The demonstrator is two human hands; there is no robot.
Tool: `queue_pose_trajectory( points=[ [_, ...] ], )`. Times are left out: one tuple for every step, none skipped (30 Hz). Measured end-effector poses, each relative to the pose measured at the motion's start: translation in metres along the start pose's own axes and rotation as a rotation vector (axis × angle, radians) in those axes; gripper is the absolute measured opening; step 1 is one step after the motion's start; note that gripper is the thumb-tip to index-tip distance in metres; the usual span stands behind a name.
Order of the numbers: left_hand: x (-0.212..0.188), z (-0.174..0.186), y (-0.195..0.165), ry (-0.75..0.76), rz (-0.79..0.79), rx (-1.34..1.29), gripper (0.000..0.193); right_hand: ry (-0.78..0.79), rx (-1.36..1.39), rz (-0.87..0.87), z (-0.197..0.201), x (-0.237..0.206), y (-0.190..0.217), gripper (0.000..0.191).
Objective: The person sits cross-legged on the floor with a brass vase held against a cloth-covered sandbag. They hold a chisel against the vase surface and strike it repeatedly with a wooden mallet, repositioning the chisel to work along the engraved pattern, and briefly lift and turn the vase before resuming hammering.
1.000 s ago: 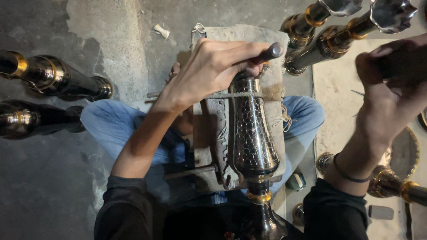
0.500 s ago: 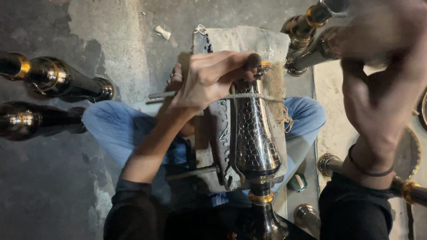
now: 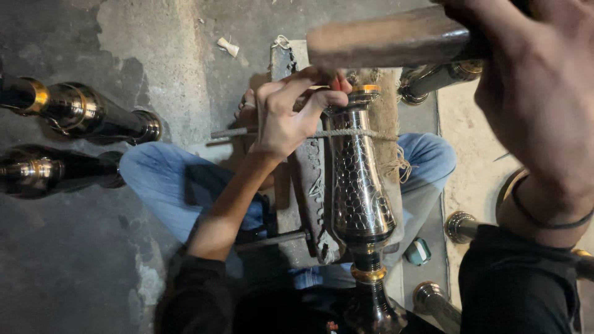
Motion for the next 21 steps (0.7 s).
queue_pose_trajectory(
  points=[
    [0.001,0.002,0.002,0.014,-0.003,0.002,0.006,0.012,0.068,-0.037,-0.002,0.0,0.0,0.049],
    [0.003,0.003,0.004,0.027,-0.016,0.004,0.006,0.048,0.147,-0.128,-0.004,-0.001,-0.001,0.048],
    [0.004,0.004,0.006,0.021,-0.043,-0.029,0.006,0.077,0.224,-0.223,-0.008,-0.004,-0.003,0.047],
    [0.004,0.004,0.007,0.013,-0.061,-0.065,0.007,0.149,0.327,-0.371,-0.013,-0.011,-0.002,0.043],
    [0.004,0.005,0.007,0.005,-0.081,-0.1,0.008,0.224,0.432,-0.516,-0.02,-0.018,-0.003,0.04],
    [0.004,0.006,0.008,0.021,-0.075,-0.086,0.008,0.117,0.368,-0.401,-0.025,-0.024,-0.005,0.041],
    [0.004,0.006,0.008,0.037,-0.066,-0.074,0.008,0.016,0.313,-0.282,-0.03,-0.03,-0.008,0.042],
    [0.004,0.007,0.008,0.053,-0.059,-0.06,0.009,-0.036,0.343,-0.237,-0.036,-0.037,-0.01,0.04],
    [0.003,0.007,0.007,0.055,-0.067,-0.04,0.01,-0.086,0.372,-0.19,-0.042,-0.043,-0.013,0.039],
    [0.003,0.008,0.007,0.057,-0.073,-0.023,0.011,-0.085,0.475,-0.222,-0.049,-0.048,-0.015,0.035],
    [0.003,0.009,0.007,0.06,-0.081,-0.005,0.012,-0.085,0.576,-0.255,-0.053,-0.051,-0.017,0.031],
    [0.002,0.009,0.007,0.066,-0.065,-0.014,0.014,-0.088,0.678,-0.284,-0.056,-0.051,-0.018,0.027],
    [0.003,0.01,0.008,0.072,-0.045,-0.023,0.017,-0.089,0.782,-0.315,-0.057,-0.051,-0.018,0.022],
    [0.003,0.01,0.009,0.078,-0.022,-0.034,0.019,-0.055,0.73,-0.325,-0.055,-0.049,-0.018,0.022],
    [0.003,0.01,0.009,0.082,-0.065,-0.029,0.019,-0.021,0.678,-0.334,-0.053,-0.046,-0.015,0.022],
    [0.004,0.009,0.011,0.085,-0.109,-0.025,0.02,0.041,0.47,-0.319,-0.047,-0.043,-0.015,0.026],
    [0.004,0.008,0.012,0.087,-0.152,-0.022,0.021,0.06,0.343,-0.296,-0.039,-0.04,-0.012,0.029],
    [0.004,0.008,0.013,0.097,-0.145,0.002,0.02,0.075,0.216,-0.273,-0.032,-0.037,-0.009,0.033],
    [0.004,0.008,0.014,0.11,-0.136,0.025,0.02,0.048,0.172,-0.248,-0.023,-0.036,-0.003,0.036],
    [0.003,0.007,0.015,0.12,-0.128,0.048,0.019,0.043,0.147,-0.237,-0.018,-0.032,0.001,0.039],
    [0.003,0.008,0.015,0.119,-0.146,0.027,0.02,0.038,0.121,-0.227,-0.012,-0.03,0.006,0.041]
  ],
)
Point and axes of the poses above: each hand's wrist, its own x-axis towards the middle knuckle, its own z-axis out of the back of the hand, y = z × x, the point moved 1 cm from there along x, towards the middle knuckle, and after that the axes turned 11 degrees about -x, right-handed, at the moved point
